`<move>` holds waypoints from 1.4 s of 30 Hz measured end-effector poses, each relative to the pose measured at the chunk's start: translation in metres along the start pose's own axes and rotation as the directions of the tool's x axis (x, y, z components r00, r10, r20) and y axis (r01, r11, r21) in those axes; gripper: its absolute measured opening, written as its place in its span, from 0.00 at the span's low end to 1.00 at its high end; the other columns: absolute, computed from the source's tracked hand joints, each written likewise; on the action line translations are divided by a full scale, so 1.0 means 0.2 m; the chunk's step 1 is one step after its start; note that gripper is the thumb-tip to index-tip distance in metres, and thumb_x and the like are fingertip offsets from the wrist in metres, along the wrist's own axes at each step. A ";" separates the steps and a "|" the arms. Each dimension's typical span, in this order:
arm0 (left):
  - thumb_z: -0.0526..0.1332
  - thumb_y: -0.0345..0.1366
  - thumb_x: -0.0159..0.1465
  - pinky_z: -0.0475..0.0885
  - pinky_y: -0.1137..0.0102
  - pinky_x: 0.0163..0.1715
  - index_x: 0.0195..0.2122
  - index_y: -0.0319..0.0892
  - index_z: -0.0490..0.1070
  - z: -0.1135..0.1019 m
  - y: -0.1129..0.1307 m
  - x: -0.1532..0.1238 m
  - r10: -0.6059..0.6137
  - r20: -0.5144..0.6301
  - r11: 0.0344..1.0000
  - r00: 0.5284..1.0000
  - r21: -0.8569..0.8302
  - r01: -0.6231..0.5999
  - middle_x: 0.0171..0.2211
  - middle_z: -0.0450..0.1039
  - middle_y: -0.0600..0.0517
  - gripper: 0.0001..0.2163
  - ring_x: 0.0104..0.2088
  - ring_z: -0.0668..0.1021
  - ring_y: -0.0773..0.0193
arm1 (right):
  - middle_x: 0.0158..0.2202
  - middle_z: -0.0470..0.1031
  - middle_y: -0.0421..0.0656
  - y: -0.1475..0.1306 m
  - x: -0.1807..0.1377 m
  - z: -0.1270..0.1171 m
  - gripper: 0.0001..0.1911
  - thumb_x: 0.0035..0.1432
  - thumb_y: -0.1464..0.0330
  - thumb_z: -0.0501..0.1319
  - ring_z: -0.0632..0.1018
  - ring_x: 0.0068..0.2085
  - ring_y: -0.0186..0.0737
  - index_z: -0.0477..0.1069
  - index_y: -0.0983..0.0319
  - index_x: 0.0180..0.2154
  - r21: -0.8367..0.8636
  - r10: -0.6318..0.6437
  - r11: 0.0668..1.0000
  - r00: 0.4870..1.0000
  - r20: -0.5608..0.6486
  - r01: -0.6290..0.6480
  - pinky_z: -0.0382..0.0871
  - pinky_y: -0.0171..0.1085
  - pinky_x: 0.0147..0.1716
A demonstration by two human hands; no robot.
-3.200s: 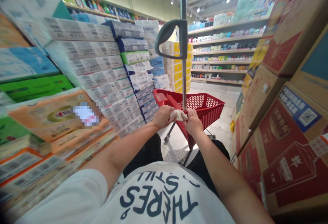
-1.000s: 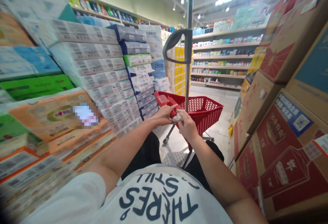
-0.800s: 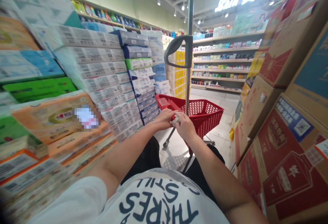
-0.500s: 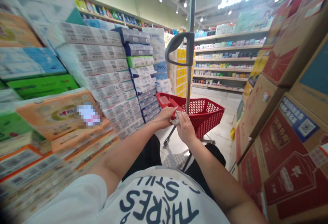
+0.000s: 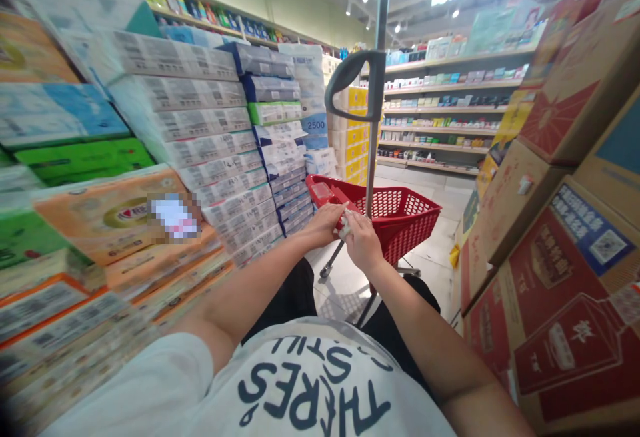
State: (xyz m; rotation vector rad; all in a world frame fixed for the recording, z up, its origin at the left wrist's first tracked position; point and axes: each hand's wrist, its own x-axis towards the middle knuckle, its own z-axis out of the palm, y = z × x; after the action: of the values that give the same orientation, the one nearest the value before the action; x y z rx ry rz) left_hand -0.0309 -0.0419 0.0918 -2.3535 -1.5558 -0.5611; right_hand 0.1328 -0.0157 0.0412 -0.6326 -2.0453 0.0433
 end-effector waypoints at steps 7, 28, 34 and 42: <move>0.64 0.31 0.51 0.59 0.59 0.58 0.63 0.35 0.50 0.01 0.00 -0.01 0.007 -0.006 1.000 1.000 0.011 -0.006 0.54 0.67 0.41 0.38 0.54 0.68 0.54 | 0.62 0.60 0.53 -0.02 -0.05 0.03 0.30 0.57 0.74 0.49 0.58 0.64 0.47 0.56 0.66 0.62 -0.009 -0.048 0.999 0.996 -0.079 0.047 0.55 0.53 0.62; 0.62 0.36 0.56 0.58 0.57 0.59 0.62 0.37 0.54 0.03 0.00 0.01 -0.029 -0.038 1.000 0.999 -0.013 0.028 0.54 0.67 0.42 0.33 0.55 0.68 0.53 | 0.55 0.69 0.50 -0.01 0.02 0.02 0.26 0.59 0.69 0.54 0.69 0.56 0.47 0.61 0.61 0.60 0.090 0.018 0.996 0.998 -0.056 -0.013 0.63 0.50 0.57; 0.62 0.37 0.56 0.60 0.59 0.56 0.62 0.33 0.53 0.02 0.01 0.01 0.011 -0.017 1.000 1.000 0.002 -0.011 0.53 0.68 0.40 0.34 0.53 0.69 0.53 | 0.60 0.63 0.51 0.00 -0.05 0.02 0.27 0.59 0.72 0.52 0.62 0.62 0.47 0.59 0.62 0.60 0.027 -0.073 0.997 0.986 -0.149 0.078 0.57 0.52 0.61; 0.64 0.38 0.54 0.61 0.57 0.55 0.62 0.38 0.53 0.04 -0.02 0.02 0.006 -0.022 1.000 1.000 0.006 -0.006 0.53 0.68 0.41 0.36 0.53 0.70 0.52 | 0.58 0.65 0.50 0.03 -0.04 0.03 0.28 0.58 0.72 0.53 0.65 0.60 0.47 0.59 0.61 0.61 0.050 -0.039 0.998 0.991 -0.130 0.046 0.61 0.52 0.59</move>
State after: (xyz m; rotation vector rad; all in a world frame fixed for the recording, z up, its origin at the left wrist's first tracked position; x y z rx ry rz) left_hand -0.0311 -0.0331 0.0869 -2.3387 -1.5389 -0.5777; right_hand 0.1339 -0.0127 0.0307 -0.5444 -1.9263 0.0310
